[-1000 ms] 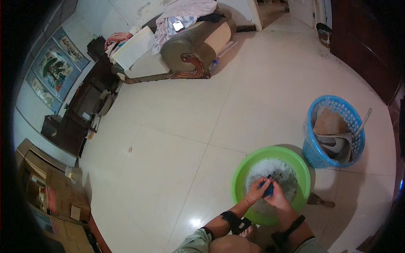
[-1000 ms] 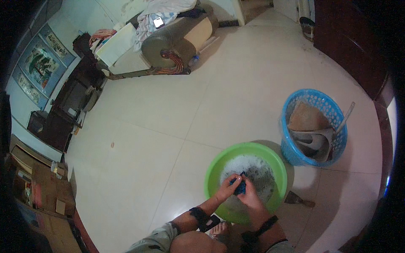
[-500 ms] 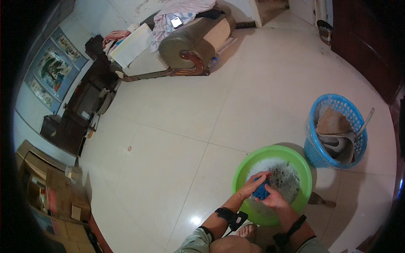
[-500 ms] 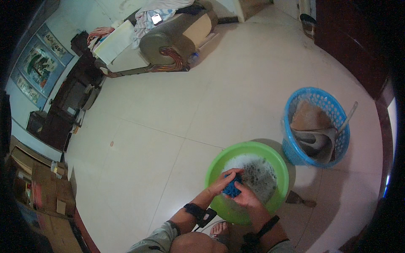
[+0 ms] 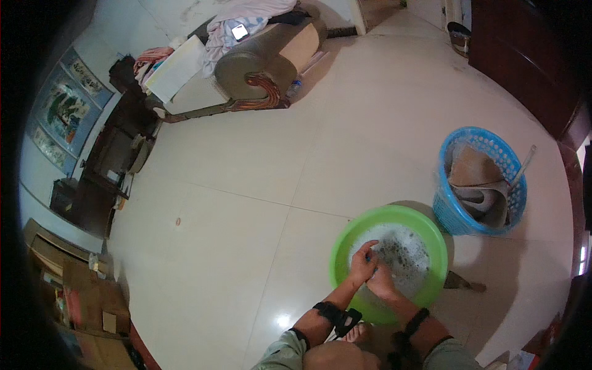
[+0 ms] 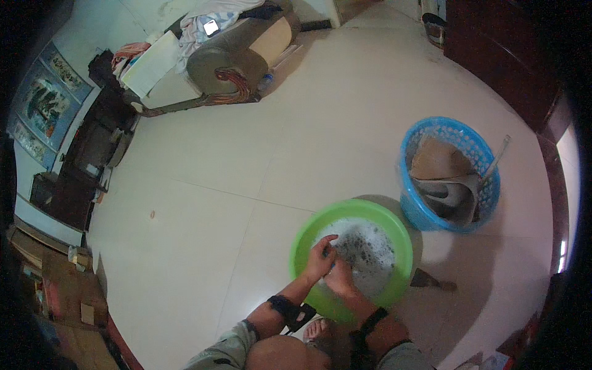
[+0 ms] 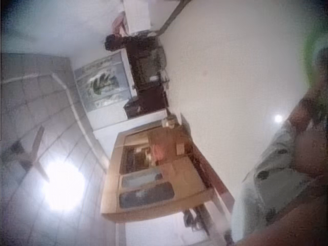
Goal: The person scrapes the floor using a scraper and wipes it with a cloth.
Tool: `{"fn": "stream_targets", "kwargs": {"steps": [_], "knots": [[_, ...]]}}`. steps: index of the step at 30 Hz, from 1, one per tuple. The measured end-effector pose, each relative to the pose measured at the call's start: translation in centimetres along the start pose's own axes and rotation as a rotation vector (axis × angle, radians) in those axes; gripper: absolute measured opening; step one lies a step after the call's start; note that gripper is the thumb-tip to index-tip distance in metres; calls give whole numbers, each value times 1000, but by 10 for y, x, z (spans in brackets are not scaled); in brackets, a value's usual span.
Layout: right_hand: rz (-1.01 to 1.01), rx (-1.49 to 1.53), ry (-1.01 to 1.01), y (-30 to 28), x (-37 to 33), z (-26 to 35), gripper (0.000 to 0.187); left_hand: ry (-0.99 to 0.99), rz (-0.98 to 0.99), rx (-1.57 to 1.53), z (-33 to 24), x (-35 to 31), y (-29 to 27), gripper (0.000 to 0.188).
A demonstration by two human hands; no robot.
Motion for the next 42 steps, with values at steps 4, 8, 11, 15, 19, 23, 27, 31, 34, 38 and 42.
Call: {"fn": "stream_targets", "kwargs": {"steps": [4, 8, 11, 15, 19, 23, 27, 31, 34, 38, 42], "knots": [[-63, -30, -49, 15, -5, -11, 48, -225, -66, 28, 19, -3, -1, 34], [129, 326, 175, 2, -3, -14, 28, -253, 143, -315, 11, -3, -9, 44], [567, 1458, 462, -6, -26, 47, 25, -112, 511, -945, -15, -6, -12, 70], [728, 1897, 194, 0, -34, 72, 37, 103, 595, -1352, -72, -13, 1, 64], [599, 1905, 79, -14, -34, 102, 38, 221, 541, -1236, -51, -12, -7, 58], [512, 1980, 299, -19, -35, 111, 27, 89, 396, -1068, -79, -3, -21, 39], [720, 1877, 361, -13, -34, 85, 13, -67, 437, -943, -84, -1, -17, 26], [639, 1590, 337, -5, -34, 47, 13, -136, 343, -711, -71, 6, -5, 24], [465, 86, -365, -13, -36, 61, 18, -152, 140, -361, -70, -4, -10, 23], [11, 533, 172, -9, -19, 24, 32, -126, 54, -255, -43, 7, 10, 27], [38, 120, 223, 1, -4, 1, 42, -110, -94, -111, -27, 13, 10, 25]]}}
Point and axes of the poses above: each hand's wrist, its own x-axis towards the middle knuckle, its own y-axis out of the palm, z = x × y, the point moved 4 cm from there along x, towards the middle knuckle, and after that the axes turned 12 degrees about z, right-handed, at the moved point
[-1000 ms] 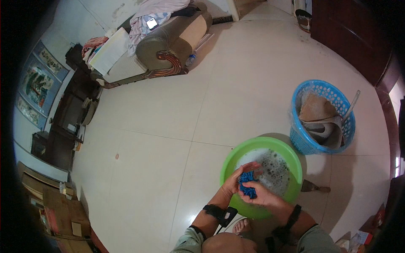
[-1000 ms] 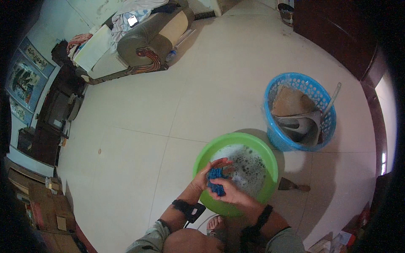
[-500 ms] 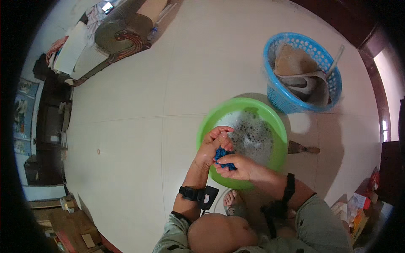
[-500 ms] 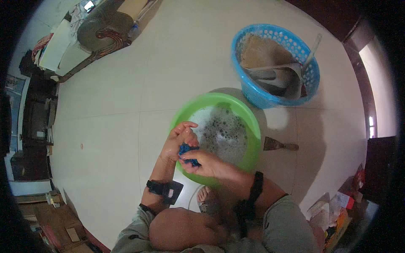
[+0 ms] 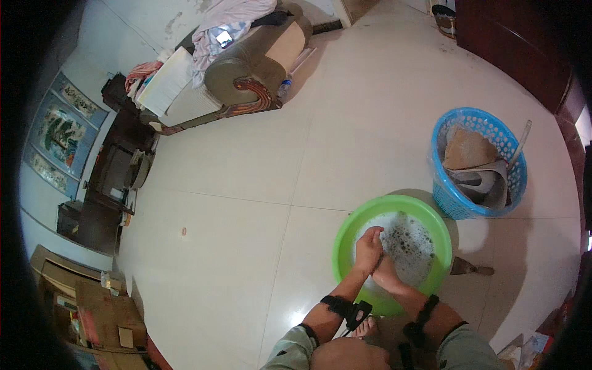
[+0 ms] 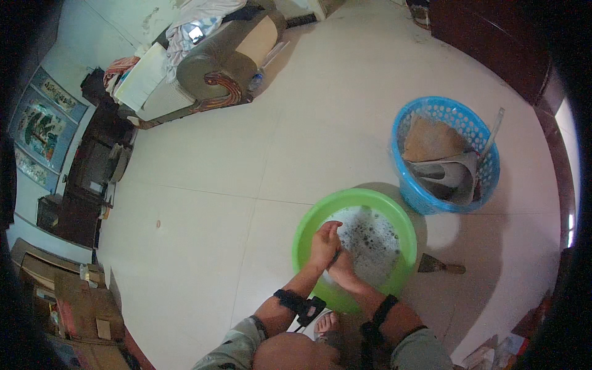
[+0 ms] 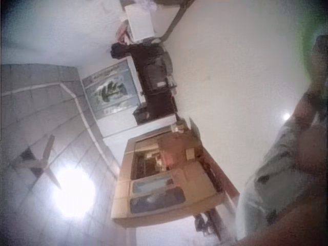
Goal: The person scrapes the floor using a scraper and wipes it with a cloth.
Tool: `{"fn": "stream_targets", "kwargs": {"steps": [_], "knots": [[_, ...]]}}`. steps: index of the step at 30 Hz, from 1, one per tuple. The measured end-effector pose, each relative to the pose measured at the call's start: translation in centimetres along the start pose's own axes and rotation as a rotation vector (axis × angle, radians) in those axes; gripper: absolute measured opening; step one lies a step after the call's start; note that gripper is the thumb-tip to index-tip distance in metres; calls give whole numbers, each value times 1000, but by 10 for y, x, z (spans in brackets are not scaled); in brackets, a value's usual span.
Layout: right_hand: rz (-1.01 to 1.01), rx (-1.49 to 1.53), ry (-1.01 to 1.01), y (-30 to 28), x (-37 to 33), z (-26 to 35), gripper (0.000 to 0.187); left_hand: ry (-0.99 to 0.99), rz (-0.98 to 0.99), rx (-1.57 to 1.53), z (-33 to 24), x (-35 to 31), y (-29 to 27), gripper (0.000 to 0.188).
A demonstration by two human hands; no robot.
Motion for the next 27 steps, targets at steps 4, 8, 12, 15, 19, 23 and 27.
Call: {"fn": "stream_targets", "kwargs": {"steps": [4, 8, 12, 15, 19, 23, 27], "knots": [[-91, 257, -235, 24, 24, -23, 35, 283, -210, 396, 12, 6, -8, 17], [-92, 731, -333, 35, 20, -28, 30, 291, -298, 416, 24, -2, -15, 16], [-93, 176, -175, 27, 27, -50, 24, 56, -63, 193, 10, -2, -18, 21], [135, 508, 48, -5, -27, 20, 15, -61, 360, -218, -8, -4, -23, 36], [666, 1350, 216, 7, -55, 36, 12, 7, 875, -1015, -65, -14, -2, 69], [1031, 1814, 27, -2, -88, 117, 15, 89, 944, -1142, -92, -30, 16, 79], [1095, 1865, -104, -13, -100, 137, 23, 226, 977, -1338, -81, -43, 8, 71]]}}
Point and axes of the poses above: each hand's wrist, its own x-axis towards the middle knuckle, its own y-axis out of the palm, z = x × y, the point moved 4 cm from there along x, towards the middle knuckle, and after that the axes turned 12 degrees about z, right-handed, at the moved point
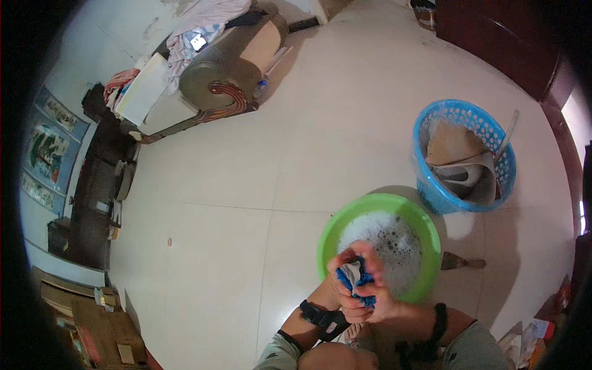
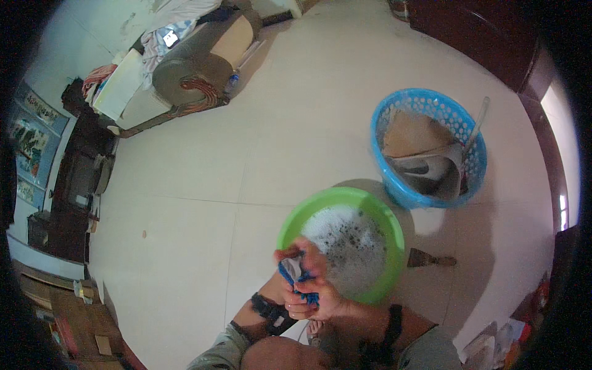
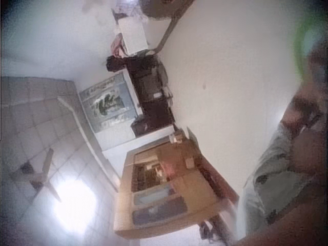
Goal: The person scrapes the floor using a scraper and wipes it with a cloth.
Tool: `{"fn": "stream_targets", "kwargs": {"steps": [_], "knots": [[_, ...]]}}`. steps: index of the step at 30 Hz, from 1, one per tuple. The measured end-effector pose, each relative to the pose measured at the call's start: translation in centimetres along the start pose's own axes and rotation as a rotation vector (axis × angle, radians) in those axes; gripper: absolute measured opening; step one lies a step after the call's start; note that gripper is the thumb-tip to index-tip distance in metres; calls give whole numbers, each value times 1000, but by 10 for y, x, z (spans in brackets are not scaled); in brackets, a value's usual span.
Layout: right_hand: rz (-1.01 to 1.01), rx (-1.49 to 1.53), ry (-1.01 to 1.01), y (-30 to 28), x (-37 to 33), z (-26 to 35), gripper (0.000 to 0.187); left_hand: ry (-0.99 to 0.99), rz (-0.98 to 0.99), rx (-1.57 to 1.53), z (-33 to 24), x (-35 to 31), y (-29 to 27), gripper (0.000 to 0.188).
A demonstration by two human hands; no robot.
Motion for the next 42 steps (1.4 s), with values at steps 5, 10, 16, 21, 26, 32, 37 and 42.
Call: {"fn": "stream_targets", "kwargs": {"steps": [5, 10, 16, 21, 26, 32, 37, 42], "knots": [[-23, -3, -72, 31, 5, 16, 22, 107, 190, 254, -32, 27, 38, 23], [-285, -166, -70, -3, -2, 25, 14, -138, -326, 882, -40, 28, 40, 17], [-622, -912, -63, -24, -7, 45, 16, -217, -519, 1057, -32, 13, 17, 8], [-928, -1588, -61, -66, -22, 67, 21, -121, -683, 1111, -20, 2, -21, 10], [-877, -1697, -403, -81, -24, 68, 24, -102, -767, 1142, -10, -18, -52, 11], [-1159, -1841, -149, -113, -35, 67, 31, -24, -918, 1035, -3, -34, -74, 13], [-1180, -1957, 3, -126, -29, 68, 39, 102, -1077, 932, -8, -58, -95, 16], [-1124, -2162, 18, -130, -22, 83, 35, 241, -1107, 855, -14, -55, -97, 23]]}}
Point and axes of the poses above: each hand's wrist, its own x-axis towards the middle knuckle, its own y-axis out of the palm, z = x × y, the point moved 4 cm from there along x, towards the middle knuckle, and after that the axes turned 12 degrees about z, right-handed, at the moved point
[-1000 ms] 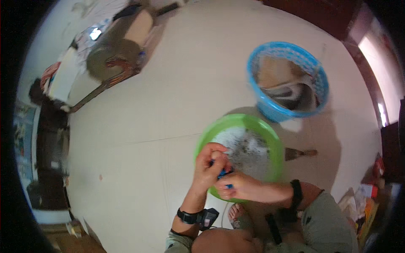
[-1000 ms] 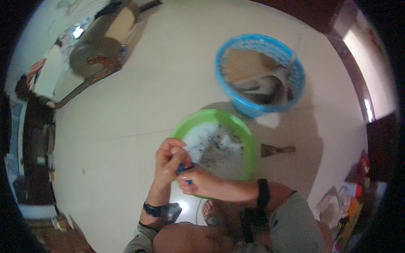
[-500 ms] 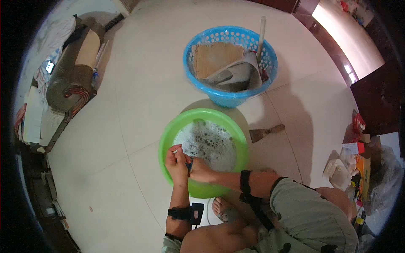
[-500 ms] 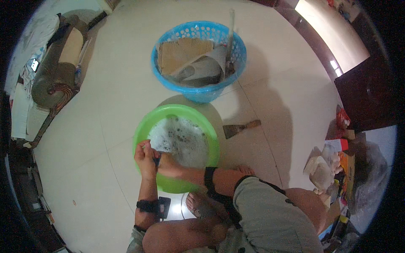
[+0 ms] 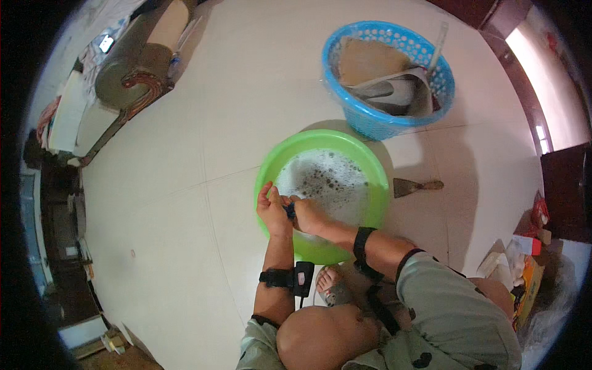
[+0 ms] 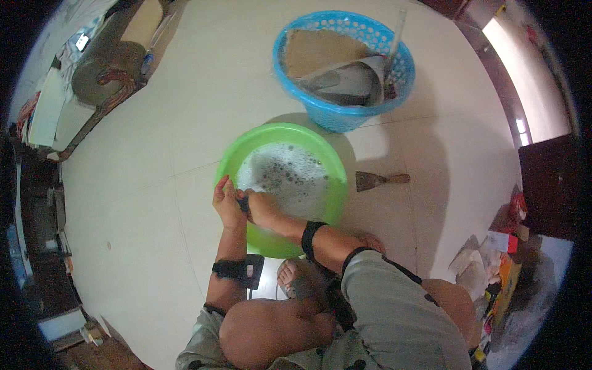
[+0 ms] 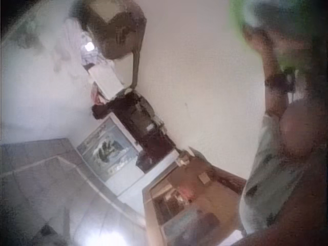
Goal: The person scrapes the floor using a scraper and wipes it with a cloth.
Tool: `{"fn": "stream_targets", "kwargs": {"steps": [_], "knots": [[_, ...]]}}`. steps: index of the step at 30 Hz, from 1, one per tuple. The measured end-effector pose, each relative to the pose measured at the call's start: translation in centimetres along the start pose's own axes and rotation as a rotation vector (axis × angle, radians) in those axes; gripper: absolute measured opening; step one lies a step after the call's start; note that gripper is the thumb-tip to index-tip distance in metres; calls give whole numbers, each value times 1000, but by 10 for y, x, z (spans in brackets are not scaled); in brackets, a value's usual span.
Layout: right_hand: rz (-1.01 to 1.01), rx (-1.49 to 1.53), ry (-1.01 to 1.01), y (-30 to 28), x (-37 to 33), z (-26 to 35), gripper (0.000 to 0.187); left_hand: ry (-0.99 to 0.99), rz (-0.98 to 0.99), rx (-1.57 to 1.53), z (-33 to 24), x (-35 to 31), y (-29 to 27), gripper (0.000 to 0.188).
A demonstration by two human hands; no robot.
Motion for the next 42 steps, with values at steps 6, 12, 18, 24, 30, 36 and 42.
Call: {"fn": "stream_targets", "kwargs": {"steps": [6, 12, 18, 24, 30, 36, 42], "knots": [[145, -170, -3, -9, 1, 14, 33, -11, -87, 2, -12, -13, -7, 22], [476, 63, 43, -70, -10, 33, 41, -61, 269, 141, -47, -17, 22, 26], [541, 449, 125, -99, -16, 0, 63, -403, 488, -287, -37, -13, 6, 51], [424, 48, 251, -93, -18, -29, 79, -138, 669, 699, -7, -22, 5, 36], [609, -18, 132, -131, -26, -37, 80, -151, 619, 291, -44, -21, -2, 21], [806, -412, 91, -197, -76, -20, 52, -37, 484, 331, -56, -11, 1, 20], [632, -691, 246, -289, -124, -18, 66, -1, 344, 275, -79, -4, 4, 16]]}}
Point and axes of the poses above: each hand's wrist, its own x-axis towards the middle knuckle, its own y-axis out of the palm, z = x × y, the point moved 4 cm from there along x, towards the middle knuckle, and after that the axes turned 12 degrees about z, right-handed, at the moved point
